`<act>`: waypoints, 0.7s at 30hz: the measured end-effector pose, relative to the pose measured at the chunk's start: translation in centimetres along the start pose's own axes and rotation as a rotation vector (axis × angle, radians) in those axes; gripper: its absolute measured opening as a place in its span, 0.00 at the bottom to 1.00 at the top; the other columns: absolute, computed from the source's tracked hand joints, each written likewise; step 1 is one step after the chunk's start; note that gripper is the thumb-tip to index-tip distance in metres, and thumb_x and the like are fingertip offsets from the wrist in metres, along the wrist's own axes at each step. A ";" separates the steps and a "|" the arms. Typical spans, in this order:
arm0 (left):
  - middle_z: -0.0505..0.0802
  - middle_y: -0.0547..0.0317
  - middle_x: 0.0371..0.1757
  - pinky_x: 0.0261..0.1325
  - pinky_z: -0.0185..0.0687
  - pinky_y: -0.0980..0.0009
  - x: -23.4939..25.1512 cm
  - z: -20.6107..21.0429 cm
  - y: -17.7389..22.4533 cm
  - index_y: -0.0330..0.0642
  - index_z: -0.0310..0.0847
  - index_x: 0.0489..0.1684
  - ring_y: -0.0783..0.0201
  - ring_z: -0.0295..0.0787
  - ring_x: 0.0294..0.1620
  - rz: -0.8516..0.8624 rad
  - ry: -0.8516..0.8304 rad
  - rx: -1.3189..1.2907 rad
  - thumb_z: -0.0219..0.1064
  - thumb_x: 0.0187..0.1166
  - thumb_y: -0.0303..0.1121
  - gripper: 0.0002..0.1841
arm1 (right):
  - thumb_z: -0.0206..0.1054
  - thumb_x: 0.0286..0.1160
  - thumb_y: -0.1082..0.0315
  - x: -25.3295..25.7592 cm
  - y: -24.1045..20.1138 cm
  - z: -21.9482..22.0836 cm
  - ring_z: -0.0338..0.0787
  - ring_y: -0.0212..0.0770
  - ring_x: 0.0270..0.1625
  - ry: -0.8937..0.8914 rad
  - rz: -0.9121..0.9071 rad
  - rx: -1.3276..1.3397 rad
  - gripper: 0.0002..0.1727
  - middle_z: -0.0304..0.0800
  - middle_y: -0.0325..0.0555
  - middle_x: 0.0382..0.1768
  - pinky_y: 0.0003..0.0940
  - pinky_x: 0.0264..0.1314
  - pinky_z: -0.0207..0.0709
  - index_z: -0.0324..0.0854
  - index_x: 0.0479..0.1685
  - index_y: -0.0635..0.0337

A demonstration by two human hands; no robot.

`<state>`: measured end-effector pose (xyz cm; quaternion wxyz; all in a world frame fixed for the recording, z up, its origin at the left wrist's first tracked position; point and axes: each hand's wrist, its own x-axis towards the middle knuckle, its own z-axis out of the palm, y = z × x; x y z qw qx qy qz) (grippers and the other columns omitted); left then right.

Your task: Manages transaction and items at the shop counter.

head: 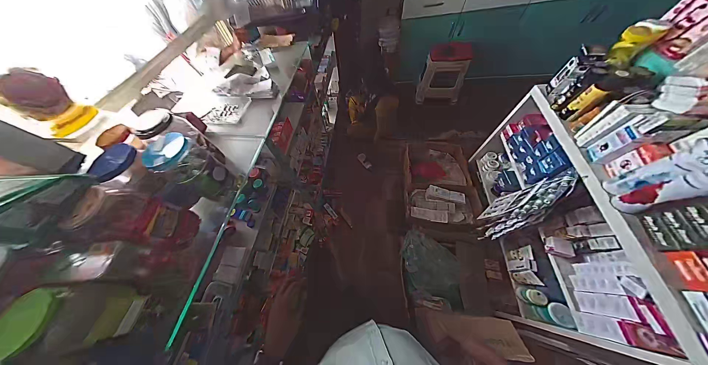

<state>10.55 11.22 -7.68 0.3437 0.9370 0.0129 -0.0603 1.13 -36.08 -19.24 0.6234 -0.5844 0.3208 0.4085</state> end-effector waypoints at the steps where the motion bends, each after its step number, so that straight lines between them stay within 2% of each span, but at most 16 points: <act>1: 0.89 0.48 0.69 0.75 0.81 0.52 1.3 0.3 -1.1 0.42 0.87 0.66 0.53 0.87 0.70 -0.059 0.013 -0.040 0.67 0.81 0.36 0.18 | 0.55 0.91 0.50 1.5 -3.3 -0.7 0.91 0.44 0.45 0.093 -0.068 0.022 0.25 0.94 0.51 0.46 0.45 0.51 0.86 0.84 0.59 0.65; 4: 0.92 0.47 0.62 0.67 0.86 0.52 7.6 0.3 -2.0 0.40 0.86 0.65 0.55 0.91 0.61 -0.165 0.062 -0.155 0.67 0.81 0.34 0.17 | 0.54 0.92 0.63 6.9 -13.9 -2.2 0.92 0.45 0.50 0.307 -0.301 0.202 0.20 0.91 0.56 0.56 0.42 0.50 0.86 0.76 0.72 0.66; 7: 0.93 0.47 0.59 0.63 0.89 0.55 17.0 -0.1 -0.9 0.39 0.86 0.66 0.57 0.93 0.55 -0.106 0.103 -0.190 0.66 0.82 0.32 0.17 | 0.55 0.92 0.65 10.6 -23.3 -3.1 0.93 0.41 0.45 0.393 -0.381 0.291 0.18 0.93 0.54 0.53 0.35 0.44 0.85 0.78 0.71 0.65; 10: 0.92 0.48 0.60 0.61 0.89 0.59 28.3 -0.6 1.6 0.38 0.85 0.67 0.60 0.93 0.55 0.041 0.163 -0.242 0.65 0.81 0.30 0.17 | 0.55 0.92 0.66 12.5 -31.5 -3.3 0.94 0.43 0.46 0.356 -0.386 0.295 0.17 0.94 0.54 0.52 0.36 0.45 0.87 0.79 0.70 0.64; 14: 0.93 0.51 0.59 0.61 0.89 0.67 40.2 -1.9 7.5 0.38 0.87 0.63 0.65 0.93 0.55 0.202 0.234 -0.283 0.63 0.83 0.32 0.15 | 0.56 0.90 0.67 15.5 -40.0 -5.2 0.94 0.43 0.50 0.310 -0.400 0.141 0.16 0.93 0.52 0.54 0.35 0.46 0.88 0.80 0.68 0.64; 17: 0.93 0.52 0.61 0.63 0.89 0.70 46.1 -2.7 10.5 0.37 0.88 0.62 0.67 0.93 0.57 0.289 0.274 -0.308 0.64 0.83 0.31 0.15 | 0.57 0.90 0.68 18.9 -46.1 -7.3 0.94 0.43 0.50 0.288 -0.378 0.112 0.16 0.94 0.53 0.54 0.36 0.46 0.87 0.81 0.67 0.64; 19: 0.93 0.53 0.61 0.65 0.89 0.70 48.9 -2.9 11.2 0.37 0.88 0.62 0.67 0.92 0.59 0.282 0.326 -0.325 0.64 0.83 0.31 0.14 | 0.57 0.90 0.68 22.1 -50.5 -9.1 0.95 0.44 0.49 0.238 -0.354 0.077 0.16 0.94 0.53 0.53 0.37 0.46 0.88 0.81 0.68 0.64; 21: 0.94 0.53 0.60 0.63 0.90 0.71 51.6 -2.6 10.8 0.36 0.88 0.61 0.67 0.93 0.58 0.235 0.433 -0.326 0.65 0.82 0.31 0.15 | 0.57 0.90 0.67 26.4 -55.5 -10.8 0.95 0.44 0.47 0.183 -0.332 0.019 0.16 0.94 0.54 0.52 0.38 0.45 0.88 0.80 0.68 0.64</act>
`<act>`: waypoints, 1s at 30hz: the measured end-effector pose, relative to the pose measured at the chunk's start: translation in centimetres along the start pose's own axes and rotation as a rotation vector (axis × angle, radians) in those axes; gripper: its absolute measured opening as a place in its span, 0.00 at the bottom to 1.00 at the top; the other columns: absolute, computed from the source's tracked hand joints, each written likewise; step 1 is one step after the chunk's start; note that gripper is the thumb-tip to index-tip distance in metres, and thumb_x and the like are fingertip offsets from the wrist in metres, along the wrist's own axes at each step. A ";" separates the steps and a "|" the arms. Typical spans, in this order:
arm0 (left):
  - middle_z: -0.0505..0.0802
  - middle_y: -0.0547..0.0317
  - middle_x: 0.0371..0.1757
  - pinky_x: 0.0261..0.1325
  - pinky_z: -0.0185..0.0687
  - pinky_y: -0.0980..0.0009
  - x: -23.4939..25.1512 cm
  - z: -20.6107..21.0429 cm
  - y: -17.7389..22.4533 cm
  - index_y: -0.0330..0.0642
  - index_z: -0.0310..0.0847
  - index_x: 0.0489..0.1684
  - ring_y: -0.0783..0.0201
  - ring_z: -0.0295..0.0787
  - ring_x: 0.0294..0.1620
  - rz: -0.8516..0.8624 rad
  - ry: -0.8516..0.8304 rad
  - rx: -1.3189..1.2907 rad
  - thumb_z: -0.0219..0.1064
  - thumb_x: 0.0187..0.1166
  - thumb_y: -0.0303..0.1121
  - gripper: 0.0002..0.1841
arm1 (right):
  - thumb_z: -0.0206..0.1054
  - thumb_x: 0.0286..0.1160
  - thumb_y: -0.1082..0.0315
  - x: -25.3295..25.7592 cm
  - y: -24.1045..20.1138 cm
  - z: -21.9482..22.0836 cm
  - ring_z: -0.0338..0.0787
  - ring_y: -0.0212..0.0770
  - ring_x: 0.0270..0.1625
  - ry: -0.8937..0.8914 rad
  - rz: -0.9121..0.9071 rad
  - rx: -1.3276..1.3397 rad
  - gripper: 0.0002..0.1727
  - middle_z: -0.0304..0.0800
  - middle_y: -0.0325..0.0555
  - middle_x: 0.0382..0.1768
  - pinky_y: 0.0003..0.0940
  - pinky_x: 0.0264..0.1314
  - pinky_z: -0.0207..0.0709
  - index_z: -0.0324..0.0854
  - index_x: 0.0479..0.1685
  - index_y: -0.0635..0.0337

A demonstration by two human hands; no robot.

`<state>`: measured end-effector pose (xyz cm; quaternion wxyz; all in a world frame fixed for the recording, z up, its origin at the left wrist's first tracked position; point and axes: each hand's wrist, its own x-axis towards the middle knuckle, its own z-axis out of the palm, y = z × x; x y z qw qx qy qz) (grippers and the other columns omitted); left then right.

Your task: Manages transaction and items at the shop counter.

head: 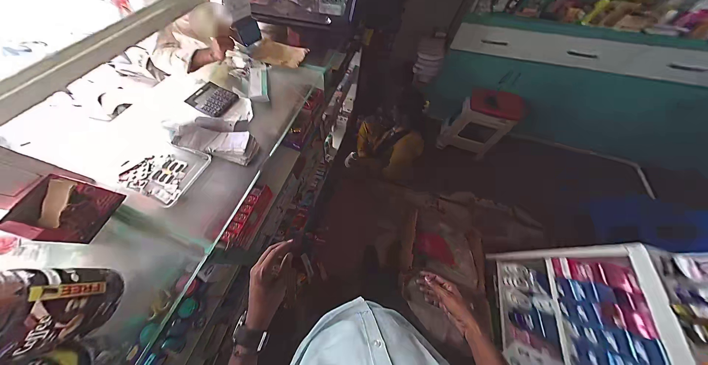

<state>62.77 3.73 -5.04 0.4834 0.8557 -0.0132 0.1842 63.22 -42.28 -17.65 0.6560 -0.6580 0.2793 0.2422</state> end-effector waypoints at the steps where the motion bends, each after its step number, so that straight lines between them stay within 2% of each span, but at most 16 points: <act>1: 0.94 0.52 0.59 0.61 0.91 0.72 0.6 0.7 -0.3 0.34 0.88 0.60 0.68 0.93 0.56 -0.024 0.071 0.025 0.65 0.82 0.31 0.15 | 0.57 0.90 0.67 2.6 -2.2 -0.5 0.94 0.44 0.46 -0.030 0.010 -0.036 0.16 0.93 0.54 0.52 0.38 0.44 0.88 0.80 0.68 0.64; 3: 0.95 0.51 0.56 0.57 0.91 0.74 2.3 2.2 0.1 0.32 0.88 0.58 0.70 0.94 0.51 -0.100 0.215 0.063 0.65 0.81 0.31 0.15 | 0.58 0.90 0.68 7.9 -8.0 -0.9 0.94 0.43 0.46 -0.085 -0.006 -0.109 0.16 0.93 0.54 0.52 0.37 0.44 0.86 0.80 0.68 0.65; 5: 0.94 0.50 0.56 0.55 0.91 0.75 4.3 3.9 1.2 0.30 0.87 0.58 0.71 0.94 0.50 -0.203 0.326 0.035 0.64 0.79 0.27 0.14 | 0.58 0.89 0.68 12.9 -14.8 -0.6 0.93 0.41 0.47 -0.159 -0.101 -0.180 0.16 0.93 0.53 0.52 0.35 0.45 0.85 0.80 0.68 0.65; 7: 0.94 0.50 0.57 0.54 0.91 0.77 6.4 5.0 2.1 0.30 0.87 0.57 0.72 0.93 0.50 -0.215 0.369 0.052 0.66 0.79 0.26 0.14 | 0.58 0.88 0.69 17.4 -21.2 0.6 0.93 0.41 0.46 -0.240 -0.195 -0.232 0.16 0.93 0.52 0.52 0.35 0.45 0.86 0.80 0.67 0.66; 11: 0.93 0.47 0.61 0.56 0.91 0.76 10.7 5.4 3.3 0.30 0.89 0.56 0.70 0.94 0.53 -0.161 0.391 0.198 0.68 0.80 0.30 0.14 | 0.57 0.90 0.69 23.3 -34.4 5.6 0.92 0.39 0.49 -0.404 -0.309 -0.377 0.15 0.93 0.49 0.52 0.33 0.47 0.84 0.81 0.67 0.63; 14: 0.93 0.48 0.60 0.56 0.91 0.76 12.6 4.7 3.1 0.30 0.88 0.57 0.71 0.93 0.53 -0.182 0.489 0.279 0.67 0.81 0.31 0.14 | 0.58 0.89 0.69 26.0 -41.1 11.3 0.93 0.39 0.50 -0.527 -0.410 -0.364 0.15 0.94 0.48 0.52 0.32 0.49 0.86 0.81 0.67 0.63; 17: 0.94 0.51 0.57 0.55 0.90 0.78 13.7 4.3 1.8 0.31 0.88 0.56 0.74 0.93 0.51 -0.200 0.612 0.304 0.67 0.81 0.32 0.14 | 0.57 0.89 0.69 27.1 -44.7 17.2 0.94 0.39 0.50 -0.631 -0.473 -0.332 0.15 0.94 0.48 0.52 0.32 0.49 0.87 0.81 0.66 0.64; 21: 0.94 0.53 0.55 0.54 0.90 0.78 16.2 3.5 -0.1 0.33 0.89 0.55 0.75 0.92 0.51 -0.211 0.743 0.322 0.66 0.81 0.33 0.14 | 0.58 0.89 0.69 27.1 -47.2 24.4 0.94 0.40 0.52 -0.780 -0.492 -0.341 0.15 0.95 0.48 0.52 0.33 0.51 0.88 0.82 0.65 0.64; 24: 0.94 0.51 0.56 0.62 0.88 0.70 18.2 2.3 -1.5 0.34 0.88 0.57 0.67 0.92 0.57 -0.255 0.850 0.492 0.65 0.82 0.35 0.16 | 0.60 0.88 0.70 26.6 -48.7 29.3 0.95 0.40 0.46 -0.884 -0.510 -0.385 0.14 0.96 0.48 0.46 0.32 0.48 0.89 0.84 0.63 0.65; 26: 0.92 0.44 0.61 0.74 0.77 0.54 20.1 1.1 -3.0 0.34 0.88 0.60 0.50 0.85 0.68 -0.335 0.925 0.656 0.63 0.82 0.38 0.18 | 0.62 0.87 0.69 26.1 -50.6 33.2 0.95 0.37 0.41 -0.944 -0.607 -0.434 0.13 0.96 0.46 0.41 0.31 0.46 0.89 0.85 0.61 0.65; 27: 0.91 0.42 0.64 0.80 0.68 0.50 21.1 0.5 -4.2 0.33 0.88 0.60 0.45 0.82 0.72 -0.363 0.968 0.717 0.62 0.84 0.39 0.19 | 0.62 0.86 0.69 25.9 -51.6 35.7 0.94 0.35 0.39 -0.971 -0.699 -0.457 0.12 0.95 0.44 0.39 0.30 0.46 0.89 0.85 0.59 0.65; 29: 0.89 0.39 0.68 0.85 0.57 0.45 23.0 -0.7 -6.6 0.32 0.87 0.62 0.39 0.76 0.77 -0.427 1.059 0.793 0.57 0.86 0.42 0.22 | 0.63 0.84 0.66 25.4 -53.6 42.1 0.94 0.31 0.41 -0.992 -0.986 -0.523 0.13 0.95 0.42 0.41 0.29 0.51 0.88 0.88 0.55 0.64; 30: 0.88 0.39 0.70 0.86 0.54 0.43 23.8 -1.0 -7.7 0.32 0.85 0.64 0.37 0.74 0.79 -0.477 1.107 0.813 0.55 0.87 0.43 0.24 | 0.64 0.83 0.63 25.0 -54.3 45.7 0.94 0.32 0.45 -0.975 -1.123 -0.571 0.14 0.96 0.44 0.44 0.32 0.55 0.87 0.90 0.54 0.62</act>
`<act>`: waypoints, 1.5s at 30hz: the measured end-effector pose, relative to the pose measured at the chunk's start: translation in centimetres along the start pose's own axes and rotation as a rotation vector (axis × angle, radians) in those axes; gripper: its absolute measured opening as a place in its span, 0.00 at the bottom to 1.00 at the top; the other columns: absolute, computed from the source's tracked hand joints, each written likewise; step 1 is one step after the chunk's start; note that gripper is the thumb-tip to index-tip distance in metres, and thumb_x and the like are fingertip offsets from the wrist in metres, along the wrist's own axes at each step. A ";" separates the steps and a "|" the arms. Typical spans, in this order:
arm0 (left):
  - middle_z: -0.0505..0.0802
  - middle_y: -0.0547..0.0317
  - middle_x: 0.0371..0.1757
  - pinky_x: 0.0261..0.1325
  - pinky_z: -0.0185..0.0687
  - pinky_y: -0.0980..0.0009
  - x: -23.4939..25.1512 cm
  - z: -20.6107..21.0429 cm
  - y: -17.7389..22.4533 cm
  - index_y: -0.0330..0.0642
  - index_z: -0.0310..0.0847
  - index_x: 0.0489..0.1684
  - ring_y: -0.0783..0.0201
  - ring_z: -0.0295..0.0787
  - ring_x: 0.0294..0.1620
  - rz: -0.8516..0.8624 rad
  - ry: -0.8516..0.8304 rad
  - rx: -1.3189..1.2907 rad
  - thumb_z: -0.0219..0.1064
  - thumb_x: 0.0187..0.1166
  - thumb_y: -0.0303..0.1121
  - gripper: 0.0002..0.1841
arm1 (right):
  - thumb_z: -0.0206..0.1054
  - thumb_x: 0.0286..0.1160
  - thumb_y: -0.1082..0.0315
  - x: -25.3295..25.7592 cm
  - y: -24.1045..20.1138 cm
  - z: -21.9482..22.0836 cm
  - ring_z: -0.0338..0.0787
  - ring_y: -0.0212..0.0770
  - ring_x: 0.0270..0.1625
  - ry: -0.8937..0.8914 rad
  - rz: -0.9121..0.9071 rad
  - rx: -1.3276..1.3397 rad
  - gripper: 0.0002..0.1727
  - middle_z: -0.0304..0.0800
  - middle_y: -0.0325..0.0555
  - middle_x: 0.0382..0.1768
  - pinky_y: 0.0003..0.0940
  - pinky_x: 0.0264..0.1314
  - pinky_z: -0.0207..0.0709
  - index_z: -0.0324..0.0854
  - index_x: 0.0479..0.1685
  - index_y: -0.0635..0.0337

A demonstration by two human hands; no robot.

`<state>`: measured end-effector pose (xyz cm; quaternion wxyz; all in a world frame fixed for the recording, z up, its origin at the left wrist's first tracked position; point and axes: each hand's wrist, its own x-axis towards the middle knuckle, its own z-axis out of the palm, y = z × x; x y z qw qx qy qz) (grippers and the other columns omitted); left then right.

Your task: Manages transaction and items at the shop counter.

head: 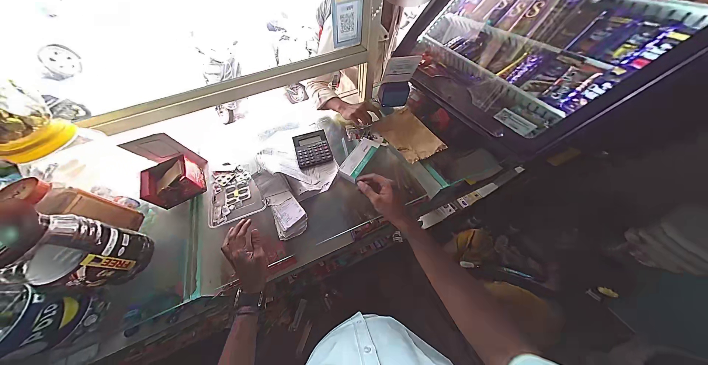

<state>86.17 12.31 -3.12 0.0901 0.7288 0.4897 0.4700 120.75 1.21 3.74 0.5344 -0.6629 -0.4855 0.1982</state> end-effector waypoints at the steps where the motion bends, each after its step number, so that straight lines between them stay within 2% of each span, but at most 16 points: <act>1: 0.86 0.38 0.73 0.85 0.53 0.41 0.2 0.9 -0.3 0.33 0.84 0.67 0.36 0.72 0.80 -0.054 0.026 0.048 0.54 0.87 0.45 0.25 | 0.64 0.83 0.59 3.2 -0.4 1.7 0.95 0.36 0.50 -0.027 -0.048 -0.093 0.16 0.96 0.45 0.48 0.36 0.60 0.87 0.89 0.57 0.59; 4: 0.81 0.35 0.77 0.86 0.52 0.37 0.6 1.9 -0.5 0.33 0.78 0.74 0.31 0.68 0.83 -0.145 0.041 0.230 0.50 0.89 0.50 0.30 | 0.65 0.82 0.48 12.4 -0.8 7.6 0.82 0.50 0.77 -0.155 -0.089 -0.372 0.28 0.85 0.52 0.72 0.51 0.80 0.74 0.82 0.73 0.56; 6: 0.80 0.33 0.78 0.88 0.48 0.38 0.5 2.2 -0.4 0.31 0.77 0.74 0.31 0.65 0.85 -0.147 0.025 0.276 0.47 0.88 0.50 0.32 | 0.66 0.74 0.34 16.3 0.2 11.0 0.62 0.62 0.89 -0.210 -0.012 -0.587 0.40 0.68 0.58 0.86 0.65 0.81 0.65 0.75 0.82 0.49; 10: 0.81 0.34 0.77 0.89 0.48 0.42 0.1 2.3 -0.3 0.31 0.79 0.71 0.33 0.66 0.85 -0.141 0.032 0.343 0.44 0.88 0.51 0.32 | 0.69 0.61 0.26 20.3 1.4 14.9 0.39 0.75 0.93 -0.390 0.130 -0.748 0.55 0.40 0.68 0.93 0.84 0.76 0.55 0.62 0.90 0.45; 13: 0.82 0.33 0.76 0.88 0.49 0.43 -0.1 2.3 -0.1 0.31 0.81 0.69 0.33 0.67 0.84 -0.154 0.045 0.371 0.43 0.89 0.53 0.34 | 0.74 0.51 0.28 20.9 1.5 16.2 0.40 0.74 0.93 -0.388 0.141 -0.743 0.58 0.41 0.67 0.93 0.86 0.73 0.55 0.63 0.89 0.45; 16: 0.83 0.32 0.74 0.88 0.50 0.45 0.0 2.5 -0.1 0.30 0.81 0.68 0.33 0.69 0.83 -0.142 0.037 0.388 0.44 0.89 0.54 0.34 | 0.76 0.49 0.28 21.2 1.8 16.5 0.34 0.78 0.92 -0.421 0.156 -0.728 0.65 0.31 0.72 0.93 0.90 0.73 0.49 0.55 0.93 0.50; 21: 0.84 0.31 0.73 0.87 0.53 0.45 -0.1 2.4 0.1 0.28 0.81 0.67 0.33 0.72 0.81 -0.153 0.035 0.410 0.44 0.89 0.51 0.33 | 0.80 0.46 0.32 20.9 -1.1 13.3 0.43 0.76 0.92 -0.335 0.106 -0.583 0.62 0.38 0.64 0.94 0.88 0.68 0.58 0.60 0.91 0.48; 23: 0.85 0.32 0.73 0.86 0.55 0.47 -0.1 2.3 0.0 0.27 0.81 0.68 0.36 0.73 0.81 -0.162 0.065 0.404 0.42 0.90 0.51 0.34 | 0.79 0.47 0.31 18.4 -4.1 7.8 0.49 0.65 0.93 -0.300 0.043 -0.440 0.61 0.44 0.54 0.95 0.79 0.73 0.63 0.60 0.91 0.39; 25: 0.85 0.32 0.71 0.86 0.56 0.51 -0.6 2.2 0.5 0.27 0.81 0.66 0.39 0.75 0.80 -0.152 0.145 0.377 0.41 0.92 0.51 0.33 | 0.79 0.49 0.37 14.2 -5.1 0.9 0.53 0.61 0.93 -0.265 -0.094 -0.244 0.55 0.53 0.50 0.93 0.74 0.75 0.64 0.66 0.88 0.41; 28: 0.85 0.32 0.70 0.84 0.57 0.55 -0.4 3.0 4.7 0.27 0.82 0.63 0.43 0.74 0.78 -0.084 0.229 0.306 0.52 0.90 0.48 0.28 | 0.76 0.49 0.39 7.7 -1.9 -7.4 0.58 0.55 0.92 -0.199 -0.174 -0.190 0.51 0.62 0.48 0.91 0.66 0.82 0.62 0.72 0.83 0.46; 30: 0.87 0.37 0.66 0.84 0.61 0.57 0.0 5.4 9.6 0.32 0.84 0.60 0.49 0.75 0.78 0.015 0.192 0.217 0.60 0.87 0.46 0.23 | 0.77 0.47 0.40 4.9 2.1 -10.1 0.60 0.59 0.91 -0.163 -0.113 -0.244 0.51 0.67 0.52 0.88 0.70 0.81 0.63 0.75 0.81 0.51; 33: 0.90 0.44 0.66 0.82 0.67 0.49 1.6 12.0 16.7 0.38 0.86 0.62 0.45 0.78 0.76 0.117 -0.081 0.129 0.64 0.83 0.50 0.24 | 0.79 0.42 0.40 2.6 6.6 -11.3 0.59 0.66 0.91 -0.128 0.016 -0.398 0.53 0.66 0.56 0.87 0.76 0.78 0.60 0.75 0.80 0.54; 37: 0.79 0.43 0.81 0.78 0.63 0.37 3.6 19.9 20.4 0.43 0.67 0.86 0.35 0.68 0.83 0.108 -0.454 0.273 0.76 0.66 0.58 0.47 | 0.80 0.41 0.40 1.5 8.0 -9.9 0.58 0.68 0.91 -0.147 0.039 -0.597 0.54 0.63 0.55 0.89 0.77 0.75 0.63 0.73 0.81 0.51; 41: 0.88 0.37 0.66 0.74 0.71 0.39 4.2 21.6 20.8 0.39 0.75 0.78 0.35 0.79 0.73 0.092 -0.401 0.166 0.82 0.61 0.42 0.40 | 0.78 0.49 0.38 2.3 8.4 -8.2 0.55 0.65 0.93 -0.169 0.048 -0.649 0.52 0.60 0.54 0.91 0.77 0.79 0.56 0.71 0.84 0.46; 43: 0.84 0.32 0.67 0.71 0.80 0.50 4.0 19.8 21.3 0.30 0.75 0.73 0.41 0.82 0.69 0.083 -0.299 -0.001 0.79 0.65 0.43 0.37 | 0.74 0.60 0.34 2.6 8.9 -8.5 0.54 0.65 0.93 -0.171 0.037 -0.583 0.49 0.59 0.57 0.91 0.73 0.85 0.53 0.70 0.86 0.45; 45: 0.82 0.29 0.67 0.74 0.78 0.60 3.4 17.0 21.4 0.22 0.70 0.71 0.49 0.81 0.70 0.090 -0.162 -0.146 0.81 0.65 0.45 0.41 | 0.69 0.66 0.28 2.4 9.2 -9.5 0.54 0.61 0.94 -0.116 0.040 -0.454 0.47 0.59 0.58 0.91 0.67 0.89 0.52 0.73 0.84 0.46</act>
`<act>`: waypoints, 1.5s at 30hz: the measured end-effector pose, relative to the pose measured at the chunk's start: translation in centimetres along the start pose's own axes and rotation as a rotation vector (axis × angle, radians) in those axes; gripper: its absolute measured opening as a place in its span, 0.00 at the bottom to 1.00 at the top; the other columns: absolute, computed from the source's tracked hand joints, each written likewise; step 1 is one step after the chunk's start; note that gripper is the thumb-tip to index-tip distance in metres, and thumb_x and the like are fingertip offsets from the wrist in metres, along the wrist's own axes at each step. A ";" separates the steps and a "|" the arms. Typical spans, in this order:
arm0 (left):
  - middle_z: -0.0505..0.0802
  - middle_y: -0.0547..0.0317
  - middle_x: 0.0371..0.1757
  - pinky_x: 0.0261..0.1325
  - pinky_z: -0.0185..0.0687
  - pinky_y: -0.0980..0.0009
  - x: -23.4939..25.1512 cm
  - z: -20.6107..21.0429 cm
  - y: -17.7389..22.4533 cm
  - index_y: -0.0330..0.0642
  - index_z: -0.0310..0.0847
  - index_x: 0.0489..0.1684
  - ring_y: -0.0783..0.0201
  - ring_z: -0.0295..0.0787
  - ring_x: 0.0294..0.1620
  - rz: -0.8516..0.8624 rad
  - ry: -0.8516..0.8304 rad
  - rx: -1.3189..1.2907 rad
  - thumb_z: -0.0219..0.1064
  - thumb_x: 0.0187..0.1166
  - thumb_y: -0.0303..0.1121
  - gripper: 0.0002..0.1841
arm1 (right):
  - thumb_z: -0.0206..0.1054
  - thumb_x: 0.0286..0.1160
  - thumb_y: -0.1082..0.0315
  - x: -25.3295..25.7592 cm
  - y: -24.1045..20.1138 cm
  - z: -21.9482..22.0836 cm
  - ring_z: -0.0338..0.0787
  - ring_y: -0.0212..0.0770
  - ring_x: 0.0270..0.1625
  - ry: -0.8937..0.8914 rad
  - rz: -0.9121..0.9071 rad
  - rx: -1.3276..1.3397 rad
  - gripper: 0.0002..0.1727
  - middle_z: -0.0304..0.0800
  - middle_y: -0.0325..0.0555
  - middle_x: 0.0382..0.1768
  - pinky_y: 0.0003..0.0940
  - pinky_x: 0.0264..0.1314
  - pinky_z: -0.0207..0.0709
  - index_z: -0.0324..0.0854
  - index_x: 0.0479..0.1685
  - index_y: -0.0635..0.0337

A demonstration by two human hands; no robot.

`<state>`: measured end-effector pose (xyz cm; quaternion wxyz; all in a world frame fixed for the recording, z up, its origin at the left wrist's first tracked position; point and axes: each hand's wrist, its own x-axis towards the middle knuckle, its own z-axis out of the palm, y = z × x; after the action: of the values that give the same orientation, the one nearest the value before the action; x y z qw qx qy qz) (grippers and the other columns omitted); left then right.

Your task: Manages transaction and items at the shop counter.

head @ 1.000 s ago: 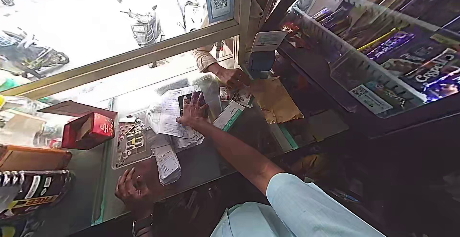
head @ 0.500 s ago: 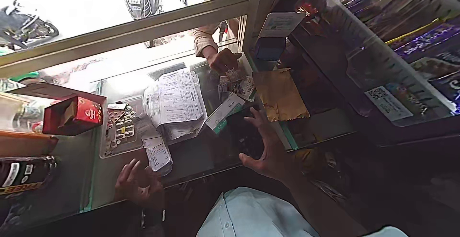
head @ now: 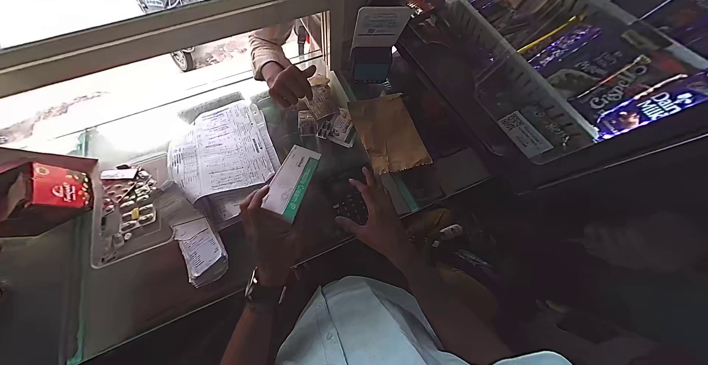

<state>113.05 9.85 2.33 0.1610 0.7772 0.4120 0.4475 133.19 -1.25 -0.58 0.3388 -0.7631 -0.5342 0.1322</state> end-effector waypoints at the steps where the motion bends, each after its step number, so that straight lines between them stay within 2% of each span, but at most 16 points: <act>1: 0.81 0.30 0.67 0.76 0.76 0.64 -0.6 -1.2 0.0 0.22 0.66 0.71 0.53 0.80 0.72 -0.002 0.053 -0.054 0.82 0.64 0.43 0.42 | 0.68 0.69 0.30 -0.3 0.5 -0.4 0.60 0.58 0.92 0.068 0.005 0.067 0.43 0.63 0.58 0.89 0.63 0.89 0.57 0.78 0.80 0.49; 4: 0.81 0.41 0.65 0.77 0.73 0.70 -3.0 -3.5 -1.8 0.30 0.68 0.69 0.62 0.78 0.72 0.011 0.191 -0.054 0.82 0.62 0.43 0.39 | 0.71 0.75 0.54 0.3 2.6 -2.2 0.81 0.54 0.79 0.328 -0.026 0.096 0.23 0.82 0.58 0.76 0.48 0.77 0.79 0.89 0.63 0.58; 6: 0.80 0.47 0.63 0.77 0.70 0.71 -4.8 -3.7 -3.4 0.36 0.70 0.67 0.64 0.76 0.71 0.018 0.215 -0.017 0.82 0.64 0.44 0.35 | 0.70 0.65 0.72 2.1 4.7 -4.8 0.67 0.60 0.88 0.258 0.006 -0.152 0.27 0.73 0.58 0.83 0.57 0.84 0.69 0.86 0.70 0.50; 8: 0.81 0.44 0.62 0.76 0.71 0.71 -6.0 -3.2 -4.6 0.34 0.72 0.65 0.62 0.77 0.70 0.008 0.215 0.005 0.82 0.64 0.44 0.34 | 0.75 0.60 0.76 4.9 6.9 -6.7 0.41 0.70 0.95 -0.003 0.075 -0.402 0.41 0.53 0.59 0.93 0.72 0.89 0.44 0.79 0.80 0.31; 11: 0.82 0.38 0.63 0.75 0.72 0.70 -6.7 -2.1 -5.3 0.31 0.74 0.63 0.57 0.78 0.70 -0.015 0.180 0.070 0.80 0.64 0.46 0.35 | 0.68 0.76 0.70 7.9 10.2 -7.3 0.51 0.66 0.94 -0.043 0.003 -0.435 0.21 0.70 0.51 0.86 0.79 0.88 0.35 0.91 0.65 0.38; 14: 0.85 0.32 0.66 0.75 0.73 0.55 -7.0 -1.6 -5.8 0.30 0.81 0.64 0.44 0.81 0.70 -0.046 0.083 0.222 0.76 0.64 0.54 0.37 | 0.62 0.79 0.78 8.9 8.3 -10.0 0.90 0.48 0.68 0.305 -0.096 -0.036 0.14 0.94 0.51 0.60 0.53 0.77 0.77 0.91 0.55 0.63; 16: 0.83 0.32 0.71 0.77 0.69 0.50 -7.1 -1.7 -5.7 0.33 0.83 0.65 0.39 0.78 0.72 -0.056 0.039 0.256 0.73 0.65 0.59 0.38 | 0.57 0.84 0.76 8.7 5.7 -13.3 0.91 0.32 0.46 0.413 -0.033 0.380 0.13 0.92 0.42 0.47 0.34 0.52 0.87 0.84 0.59 0.62; 18: 0.80 0.31 0.75 0.82 0.64 0.49 -7.1 -1.8 -5.6 0.36 0.83 0.66 0.38 0.73 0.78 -0.042 0.039 0.253 0.69 0.69 0.64 0.39 | 0.56 0.89 0.70 8.5 4.0 -16.2 0.89 0.22 0.41 0.463 0.091 0.644 0.12 0.90 0.29 0.45 0.25 0.45 0.87 0.81 0.62 0.48; 22: 0.78 0.34 0.75 0.86 0.54 0.55 -6.6 -1.9 -3.5 0.42 0.85 0.59 0.47 0.66 0.82 -0.002 0.158 0.111 0.67 0.77 0.58 0.28 | 0.58 0.86 0.73 9.2 6.7 -16.9 0.88 0.27 0.42 0.397 0.345 0.648 0.16 0.90 0.36 0.51 0.29 0.46 0.84 0.80 0.67 0.51; 26: 0.83 0.48 0.70 0.83 0.63 0.59 -3.5 -0.7 1.2 0.51 0.85 0.57 0.54 0.71 0.79 0.178 0.075 0.023 0.64 0.83 0.53 0.18 | 0.59 0.86 0.73 9.8 12.4 -13.1 0.88 0.41 0.46 0.244 0.586 0.544 0.16 0.89 0.52 0.51 0.42 0.49 0.82 0.80 0.68 0.60; 30: 0.88 0.47 0.71 0.78 0.73 0.48 1.4 3.3 4.6 0.48 0.90 0.59 0.45 0.80 0.77 0.324 -0.271 0.038 0.59 0.82 0.38 0.16 | 0.47 0.93 0.67 7.1 10.0 -12.5 0.86 0.64 0.71 0.375 0.460 -0.072 0.25 0.85 0.68 0.70 0.61 0.75 0.73 0.71 0.82 0.68; 32: 0.86 0.52 0.76 0.83 0.69 0.49 4.5 6.2 6.4 0.48 0.87 0.67 0.48 0.77 0.81 0.315 -0.514 0.098 0.55 0.86 0.35 0.19 | 0.46 0.92 0.65 6.2 7.1 -11.8 0.84 0.58 0.75 0.486 0.205 -0.151 0.25 0.83 0.59 0.74 0.57 0.77 0.75 0.74 0.81 0.64; 35: 0.73 0.49 0.88 0.93 0.49 0.50 7.5 11.9 8.7 0.46 0.70 0.86 0.47 0.59 0.92 0.272 -0.931 0.222 0.44 0.91 0.38 0.26 | 0.49 0.92 0.55 7.9 6.7 -8.8 0.82 0.51 0.77 0.297 0.040 -0.041 0.25 0.85 0.49 0.74 0.54 0.80 0.73 0.79 0.78 0.53; 39: 0.61 0.47 0.94 0.94 0.35 0.42 7.5 18.0 10.2 0.48 0.60 0.92 0.45 0.46 0.96 0.366 -1.236 0.222 0.38 0.94 0.51 0.31 | 0.52 0.90 0.50 10.2 13.3 -7.4 0.56 0.65 0.92 -0.021 0.039 -0.329 0.29 0.61 0.63 0.89 0.67 0.91 0.43 0.75 0.82 0.55; 43: 0.79 0.55 0.84 0.91 0.55 0.50 5.8 14.5 10.7 0.52 0.82 0.76 0.53 0.67 0.88 0.471 -1.015 -0.033 0.61 0.88 0.41 0.20 | 0.66 0.82 0.58 9.7 15.8 -7.6 0.59 0.71 0.89 -0.079 -0.098 -0.396 0.33 0.60 0.68 0.88 0.73 0.87 0.50 0.70 0.82 0.68; 45: 0.93 0.53 0.64 0.74 0.78 0.61 5.2 7.7 10.7 0.41 0.92 0.59 0.60 0.86 0.68 0.396 -0.922 -0.469 0.69 0.80 0.32 0.14 | 0.56 0.85 0.47 9.8 15.0 -7.4 0.51 0.69 0.93 -0.119 -0.103 -0.318 0.38 0.55 0.68 0.90 0.72 0.90 0.42 0.62 0.89 0.63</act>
<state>126.09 8.32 7.67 0.4063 0.8985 0.0342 0.1624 152.11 1.86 -3.38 0.1879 -0.7695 -0.6060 0.0735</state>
